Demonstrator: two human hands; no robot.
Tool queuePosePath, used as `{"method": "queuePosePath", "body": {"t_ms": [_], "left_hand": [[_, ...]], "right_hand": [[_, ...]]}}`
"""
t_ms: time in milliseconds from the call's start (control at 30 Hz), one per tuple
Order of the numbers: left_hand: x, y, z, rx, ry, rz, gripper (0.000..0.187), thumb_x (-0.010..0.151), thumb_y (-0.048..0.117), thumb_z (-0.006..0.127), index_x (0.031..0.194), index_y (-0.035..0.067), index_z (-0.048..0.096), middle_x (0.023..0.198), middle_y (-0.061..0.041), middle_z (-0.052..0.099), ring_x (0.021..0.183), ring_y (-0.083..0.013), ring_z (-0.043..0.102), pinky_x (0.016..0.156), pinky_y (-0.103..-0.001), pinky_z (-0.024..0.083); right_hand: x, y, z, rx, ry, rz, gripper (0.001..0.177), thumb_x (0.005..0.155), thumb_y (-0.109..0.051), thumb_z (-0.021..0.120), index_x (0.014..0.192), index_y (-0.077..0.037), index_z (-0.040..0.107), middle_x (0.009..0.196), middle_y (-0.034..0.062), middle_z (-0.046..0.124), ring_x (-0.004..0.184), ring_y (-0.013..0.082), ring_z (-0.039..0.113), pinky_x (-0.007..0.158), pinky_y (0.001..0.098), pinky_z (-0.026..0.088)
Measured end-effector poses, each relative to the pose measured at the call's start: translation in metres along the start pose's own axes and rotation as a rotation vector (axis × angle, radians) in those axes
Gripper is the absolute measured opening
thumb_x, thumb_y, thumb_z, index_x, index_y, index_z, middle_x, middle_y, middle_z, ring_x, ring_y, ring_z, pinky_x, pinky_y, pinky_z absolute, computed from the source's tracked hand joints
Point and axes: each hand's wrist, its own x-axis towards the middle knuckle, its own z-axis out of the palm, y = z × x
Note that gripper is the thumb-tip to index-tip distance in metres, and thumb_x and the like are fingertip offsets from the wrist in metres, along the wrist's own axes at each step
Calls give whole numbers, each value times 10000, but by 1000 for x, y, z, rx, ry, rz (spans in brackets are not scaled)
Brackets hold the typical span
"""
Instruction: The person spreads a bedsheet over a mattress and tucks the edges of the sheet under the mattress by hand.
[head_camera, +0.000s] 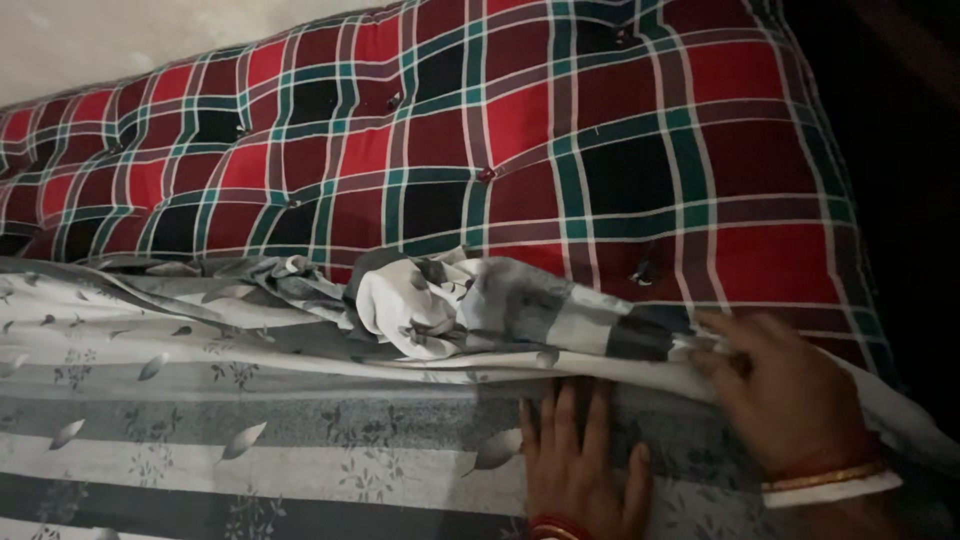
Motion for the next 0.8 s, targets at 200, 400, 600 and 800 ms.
{"method": "queuePosePath", "body": {"t_ms": [200,400,600,800], "left_hand": [[0,2,-4,10,34,22,745,920,421,639,1543,40,488,1573,-270,437,1502,-484,318,1180,-690,151],[1,5,-7,-8,15,-2,742,906,408,651,1538,50,498,1559,-275,421,1503,-489,294,1172,-687,135],[-1,7,-7,-19,67,13,703,911,379,649,1512,35,527,1578,-271,435,1525,-475,301,1194,-675,148],[-2,4,-4,-16,84,27,673,925,398,651,1470,18,542,1528,-286,449,1509,-485,316,1200,-686,167]], "right_hand": [[10,20,20,233,389,-120,277,943,-171,662,1203,-128,748,1203,110,694,919,239,724,834,401,581],[20,45,35,246,801,-320,225,1033,-107,684,1256,-96,705,1333,125,637,1233,273,630,1051,407,541],[26,35,28,381,680,-221,638,899,-113,717,1502,-32,527,1553,229,410,1238,387,569,932,477,530],[6,31,16,336,760,-505,478,918,-158,757,1366,-39,639,1429,191,612,1214,324,648,917,426,563]]}}
